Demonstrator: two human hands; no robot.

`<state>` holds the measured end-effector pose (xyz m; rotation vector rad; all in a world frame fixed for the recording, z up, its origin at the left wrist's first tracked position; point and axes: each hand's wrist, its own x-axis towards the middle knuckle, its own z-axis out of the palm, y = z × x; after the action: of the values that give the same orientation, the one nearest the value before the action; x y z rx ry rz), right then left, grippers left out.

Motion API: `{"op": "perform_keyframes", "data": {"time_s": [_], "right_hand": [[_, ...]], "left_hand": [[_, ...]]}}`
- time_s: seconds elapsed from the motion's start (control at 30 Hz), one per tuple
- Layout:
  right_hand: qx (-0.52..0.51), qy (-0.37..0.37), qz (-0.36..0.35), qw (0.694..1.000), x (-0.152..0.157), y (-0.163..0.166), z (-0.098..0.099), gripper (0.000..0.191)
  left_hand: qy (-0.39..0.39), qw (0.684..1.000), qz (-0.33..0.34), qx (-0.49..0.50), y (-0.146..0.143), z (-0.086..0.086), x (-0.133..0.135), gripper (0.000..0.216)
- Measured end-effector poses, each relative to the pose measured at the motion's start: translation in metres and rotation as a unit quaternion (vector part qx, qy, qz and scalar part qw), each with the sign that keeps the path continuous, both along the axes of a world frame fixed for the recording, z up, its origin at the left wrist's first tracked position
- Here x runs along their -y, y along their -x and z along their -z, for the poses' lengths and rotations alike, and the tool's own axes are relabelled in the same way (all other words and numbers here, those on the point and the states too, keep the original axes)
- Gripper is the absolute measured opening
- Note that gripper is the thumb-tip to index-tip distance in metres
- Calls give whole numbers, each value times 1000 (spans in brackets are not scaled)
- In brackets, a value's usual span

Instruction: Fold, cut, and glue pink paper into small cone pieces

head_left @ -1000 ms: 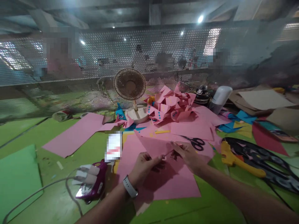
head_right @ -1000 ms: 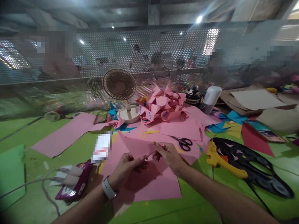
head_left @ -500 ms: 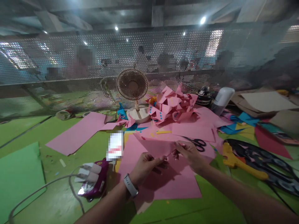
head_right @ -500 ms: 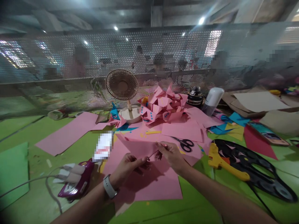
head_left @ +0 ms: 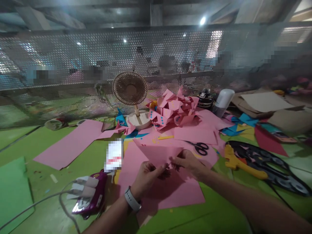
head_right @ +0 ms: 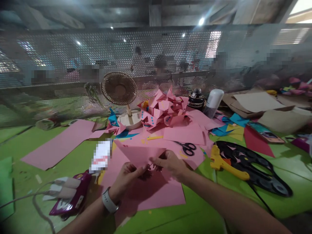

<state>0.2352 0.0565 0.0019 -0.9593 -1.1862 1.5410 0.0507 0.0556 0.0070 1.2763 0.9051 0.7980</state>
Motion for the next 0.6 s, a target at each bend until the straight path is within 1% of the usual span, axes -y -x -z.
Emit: {"op": "perform_keyframes", "data": {"time_s": [0.07, 0.17, 0.23, 0.3, 0.37, 0.4, 0.47, 0.53, 0.57, 0.6], "right_hand": [[11, -2, -17, 1000, 3, 3, -1, 28], [9, -23, -19, 1000, 5, 6, -1, 28], [14, -26, -14, 999, 3, 5, -1, 32], [35, -23, 7, 999, -3, 0, -1, 40], [47, -24, 38, 998, -11, -8, -3, 45], [43, -22, 58, 997, -15, -13, -6, 45], [14, -14, 116, 993, -23, -23, -11, 41], [-26, -3, 193, 981, -29, -30, -15, 38], [-43, 7, 217, 975, -30, -32, -16, 38], [-51, 21, 217, 975, -29, -31, -16, 40]], "left_hand": [[-9, 1000, 5, 0, -2, 0, 1, 32], [-10, 1000, 3, -4, -3, -1, 1, 32], [-3, 1000, -8, -8, -3, -2, 1, 31], [10, 1000, -24, -11, -2, -3, -1, 31], [29, 999, -39, -5, -1, -3, -3, 30], [39, 998, -45, 1, 0, -3, -4, 30], [56, 997, -51, 18, 1, -2, -6, 29], [68, 995, -56, 35, 2, -1, -7, 28], [73, 995, -58, 41, 1, 0, -7, 28], [77, 994, -59, 46, 1, 1, -7, 28]]}}
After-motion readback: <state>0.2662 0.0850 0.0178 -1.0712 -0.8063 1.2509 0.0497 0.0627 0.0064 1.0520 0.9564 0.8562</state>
